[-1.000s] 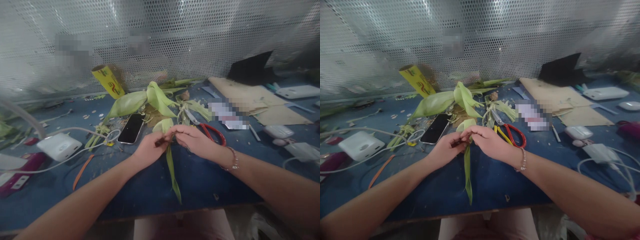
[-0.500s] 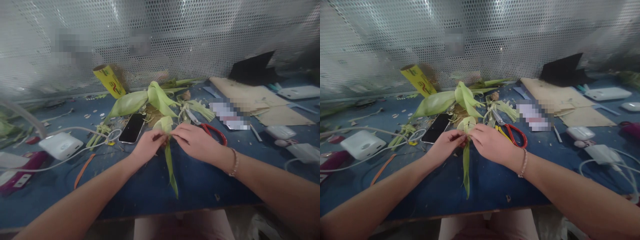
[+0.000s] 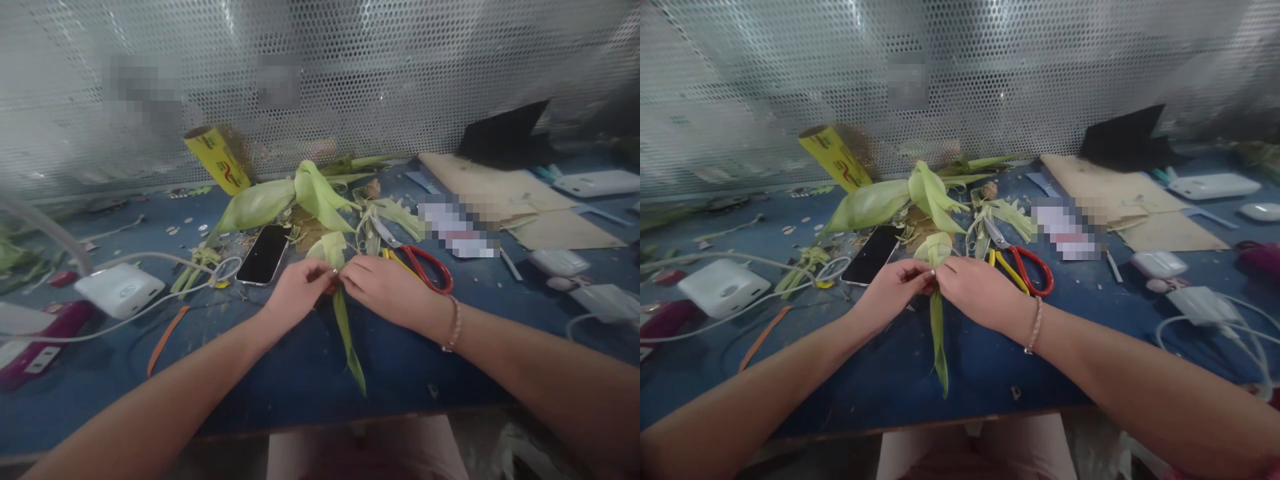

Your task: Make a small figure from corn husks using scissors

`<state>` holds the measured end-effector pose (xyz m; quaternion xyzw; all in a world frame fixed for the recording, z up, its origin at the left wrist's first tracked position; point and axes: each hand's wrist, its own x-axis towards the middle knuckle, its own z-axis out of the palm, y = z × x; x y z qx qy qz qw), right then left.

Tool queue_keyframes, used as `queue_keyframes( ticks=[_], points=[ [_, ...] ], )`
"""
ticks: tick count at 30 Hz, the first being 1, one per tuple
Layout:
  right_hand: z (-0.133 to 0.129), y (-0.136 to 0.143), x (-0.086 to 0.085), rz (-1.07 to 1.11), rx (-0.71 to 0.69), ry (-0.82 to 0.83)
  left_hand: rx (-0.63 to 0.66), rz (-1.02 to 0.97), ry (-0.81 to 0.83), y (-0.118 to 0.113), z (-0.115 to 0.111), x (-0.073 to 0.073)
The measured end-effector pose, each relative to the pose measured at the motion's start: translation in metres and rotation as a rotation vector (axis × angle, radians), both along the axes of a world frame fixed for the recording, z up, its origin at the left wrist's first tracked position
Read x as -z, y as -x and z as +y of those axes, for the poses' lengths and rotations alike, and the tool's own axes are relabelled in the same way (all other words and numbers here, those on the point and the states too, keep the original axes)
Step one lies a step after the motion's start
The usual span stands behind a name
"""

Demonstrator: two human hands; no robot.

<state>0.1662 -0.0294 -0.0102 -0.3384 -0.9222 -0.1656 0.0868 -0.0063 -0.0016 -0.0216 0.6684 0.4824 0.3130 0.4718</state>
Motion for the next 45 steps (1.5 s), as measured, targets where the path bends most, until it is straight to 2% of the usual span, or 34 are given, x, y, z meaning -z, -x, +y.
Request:
queue_keyframes(
  ticks=[4,9,14,21,28,31,39,41,45],
  points=[
    [0.000,0.003,0.003,0.071,-0.028,-0.023,0.005,0.022,-0.053,0.000,-0.002,-0.002],
    [0.004,0.007,0.011,0.442,0.112,0.233,0.020,0.039,-0.071,0.000,-0.003,-0.005],
    [0.007,0.006,0.008,0.623,0.138,0.383,0.019,0.027,-0.037,0.001,-0.001,-0.005],
    [0.014,0.003,0.004,0.676,0.195,0.457,0.061,0.079,-0.102,0.000,-0.002,-0.009],
    [0.010,0.001,0.006,0.683,0.066,0.328,0.017,0.125,-0.132,0.001,-0.003,-0.009],
    [0.010,0.000,0.005,0.710,0.082,0.399,0.012,0.128,-0.137,0.001,-0.002,-0.009],
    [0.015,-0.003,0.004,0.872,0.233,0.617,0.060,0.162,-0.216,0.000,-0.005,-0.013],
    [0.015,-0.003,0.005,0.893,0.248,0.600,0.052,0.162,-0.245,0.000,-0.006,-0.013],
    [0.011,0.000,0.005,0.805,0.193,0.420,0.024,0.212,-0.319,0.000,-0.008,-0.012]
  ],
)
